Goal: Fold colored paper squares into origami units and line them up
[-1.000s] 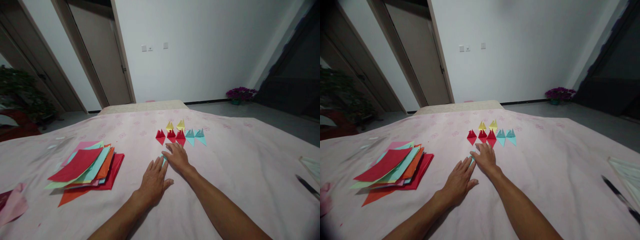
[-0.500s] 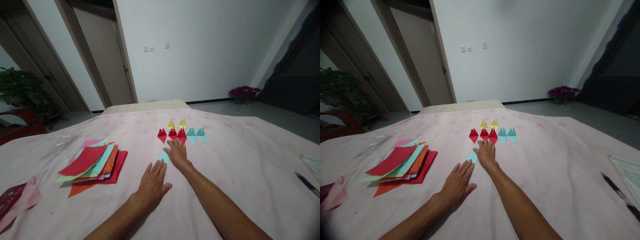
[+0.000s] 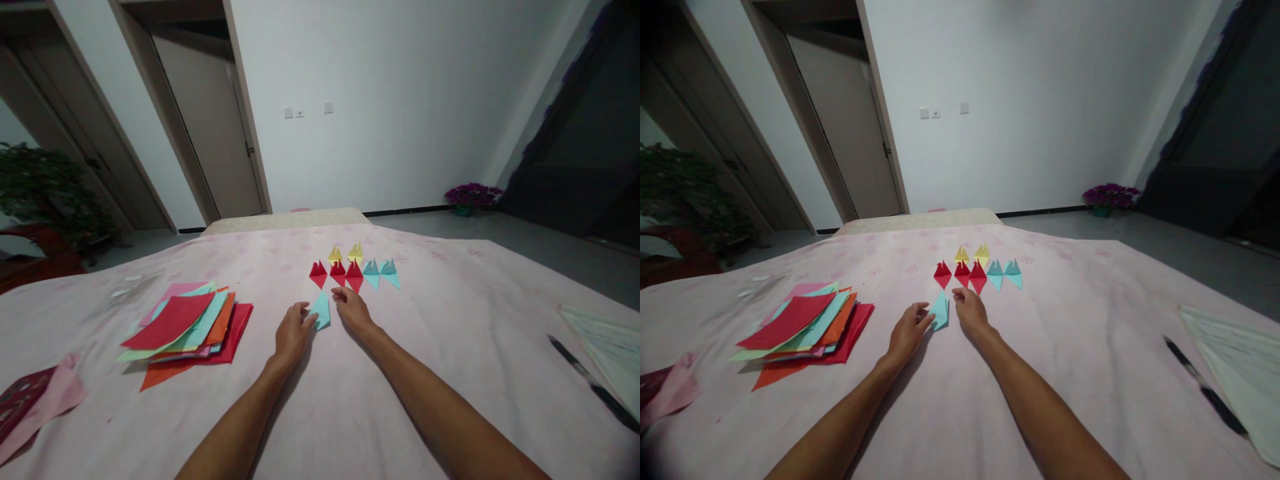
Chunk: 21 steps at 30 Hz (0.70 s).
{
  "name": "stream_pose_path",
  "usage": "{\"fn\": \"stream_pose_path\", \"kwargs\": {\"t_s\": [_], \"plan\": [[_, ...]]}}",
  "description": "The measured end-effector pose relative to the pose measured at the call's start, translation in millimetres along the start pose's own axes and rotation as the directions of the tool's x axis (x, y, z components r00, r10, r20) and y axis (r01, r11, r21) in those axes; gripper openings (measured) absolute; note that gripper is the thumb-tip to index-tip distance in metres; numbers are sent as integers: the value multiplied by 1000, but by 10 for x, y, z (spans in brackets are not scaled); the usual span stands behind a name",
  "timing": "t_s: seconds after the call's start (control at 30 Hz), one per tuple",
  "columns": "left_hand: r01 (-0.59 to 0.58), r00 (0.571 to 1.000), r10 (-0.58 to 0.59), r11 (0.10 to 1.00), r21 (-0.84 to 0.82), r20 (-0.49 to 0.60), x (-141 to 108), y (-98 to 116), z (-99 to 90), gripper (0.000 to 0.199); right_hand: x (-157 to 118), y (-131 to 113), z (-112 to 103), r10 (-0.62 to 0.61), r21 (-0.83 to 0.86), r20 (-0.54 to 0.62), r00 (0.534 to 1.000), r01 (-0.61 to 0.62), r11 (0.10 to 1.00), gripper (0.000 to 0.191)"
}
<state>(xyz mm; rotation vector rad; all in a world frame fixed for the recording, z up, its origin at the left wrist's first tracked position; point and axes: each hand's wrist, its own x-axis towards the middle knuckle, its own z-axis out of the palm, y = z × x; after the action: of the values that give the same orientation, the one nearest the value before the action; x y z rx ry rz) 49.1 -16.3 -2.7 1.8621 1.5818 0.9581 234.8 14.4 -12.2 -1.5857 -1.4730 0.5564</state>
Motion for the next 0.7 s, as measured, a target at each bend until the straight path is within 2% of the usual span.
{"fn": "stream_pose_path", "kwargs": {"t_s": [0.23,0.33,0.4,0.47,0.53,0.63,0.7], "plan": [[-5,1000,3,996,-85,-14,-50,-40,60,41,-389,-117,-85,-85,-37,2,996,85,996,33],[23,1000,-25,991,-135,-15,-44,-61,63,45,-434,-189,-98,-112,-111,41,993,116,987,41],[28,999,-34,969,-247,-21,-44,-41,68,45,-432,-213,-79,-88,-94,49,995,93,991,48],[11,999,-27,907,-422,-32,-54,7,68,44,-415,-219,-48,-63,45,43,997,61,997,50],[-17,997,-29,821,-571,-70,-68,69,54,38,-392,-222,-26,-51,285,45,998,36,958,48],[-52,980,-88,748,-662,-176,-74,141,20,33,-365,-250,-31,-46,603,91,995,-18,797,44],[-41,976,-120,723,-690,-184,-61,160,6,35,-358,-285,-54,-55,703,151,987,-68,708,41]]}}
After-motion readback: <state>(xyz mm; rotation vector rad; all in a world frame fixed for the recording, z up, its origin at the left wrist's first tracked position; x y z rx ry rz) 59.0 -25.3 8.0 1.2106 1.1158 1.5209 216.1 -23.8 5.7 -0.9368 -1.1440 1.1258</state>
